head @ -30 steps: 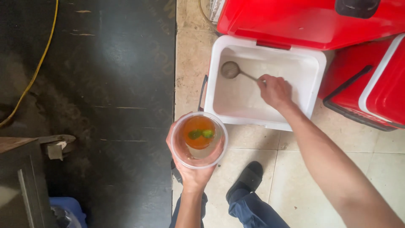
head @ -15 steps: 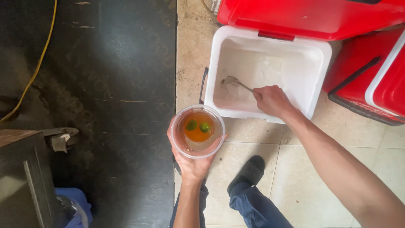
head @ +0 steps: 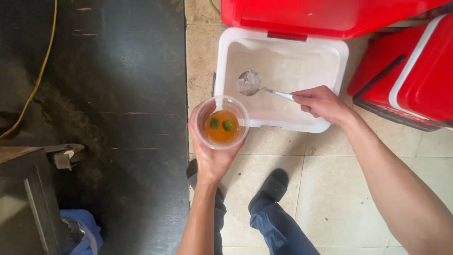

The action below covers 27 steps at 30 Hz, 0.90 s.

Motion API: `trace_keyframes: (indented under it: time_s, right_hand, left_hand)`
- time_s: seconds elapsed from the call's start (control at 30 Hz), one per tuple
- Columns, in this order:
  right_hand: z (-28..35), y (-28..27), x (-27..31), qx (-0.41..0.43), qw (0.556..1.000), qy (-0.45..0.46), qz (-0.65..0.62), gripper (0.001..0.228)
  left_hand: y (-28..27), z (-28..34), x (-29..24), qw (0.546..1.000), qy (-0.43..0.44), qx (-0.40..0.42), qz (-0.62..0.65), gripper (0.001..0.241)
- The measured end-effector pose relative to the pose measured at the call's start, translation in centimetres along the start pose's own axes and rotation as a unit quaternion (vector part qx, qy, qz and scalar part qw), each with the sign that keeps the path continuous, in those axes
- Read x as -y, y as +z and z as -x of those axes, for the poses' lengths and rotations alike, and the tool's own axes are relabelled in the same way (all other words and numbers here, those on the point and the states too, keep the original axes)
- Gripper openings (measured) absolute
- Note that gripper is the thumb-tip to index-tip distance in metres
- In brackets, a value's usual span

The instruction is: Preparing a takeaway container of yellow rice with meat and vegetables, followed by making a citrus drink with ice.

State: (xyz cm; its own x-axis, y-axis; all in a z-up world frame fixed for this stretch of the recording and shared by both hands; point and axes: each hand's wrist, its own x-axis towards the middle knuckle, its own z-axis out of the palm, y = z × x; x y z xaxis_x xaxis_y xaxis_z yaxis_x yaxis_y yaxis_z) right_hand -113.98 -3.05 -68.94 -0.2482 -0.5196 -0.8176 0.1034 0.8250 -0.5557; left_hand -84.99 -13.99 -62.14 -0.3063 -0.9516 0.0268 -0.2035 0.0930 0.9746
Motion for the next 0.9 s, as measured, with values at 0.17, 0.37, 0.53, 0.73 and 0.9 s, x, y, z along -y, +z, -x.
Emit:
trace_keyframes:
  time_s: [0.17, 0.37, 0.53, 0.73, 0.9]
  right_hand:
    - [8.6, -2.5, 5.3, -0.110, 0.988, 0.010, 0.105, 0.032]
    - [18.6, -2.7, 10.3, -0.245, 0.950, 0.041, 0.191, 0.039]
    - [18.2, 0.6, 6.3, -0.261, 0.884, -0.255, 0.292, 0.037]
    - [13.6, 0.7, 3.2, -0.344, 0.785, -0.360, 0.367, 0.031]
    - [-0.7, -0.6, -3.8, -0.258, 0.814, -0.114, 0.508, 0.041]
  left_hand:
    - [3.5, -1.7, 1.8, 0.997, -0.011, 0.076, -0.001, 0.094]
    - [9.0, -2.7, 4.3, 0.994, 0.003, 0.085, -0.068, 0.095]
    - [11.5, -3.2, 2.2, 0.992, -0.027, 0.126, 0.006, 0.088]
    - [8.9, -3.3, 2.7, 0.993, -0.013, 0.107, 0.043, 0.093]
    - [5.3, -3.1, 2.6, 0.997, 0.002, 0.059, 0.044, 0.102]
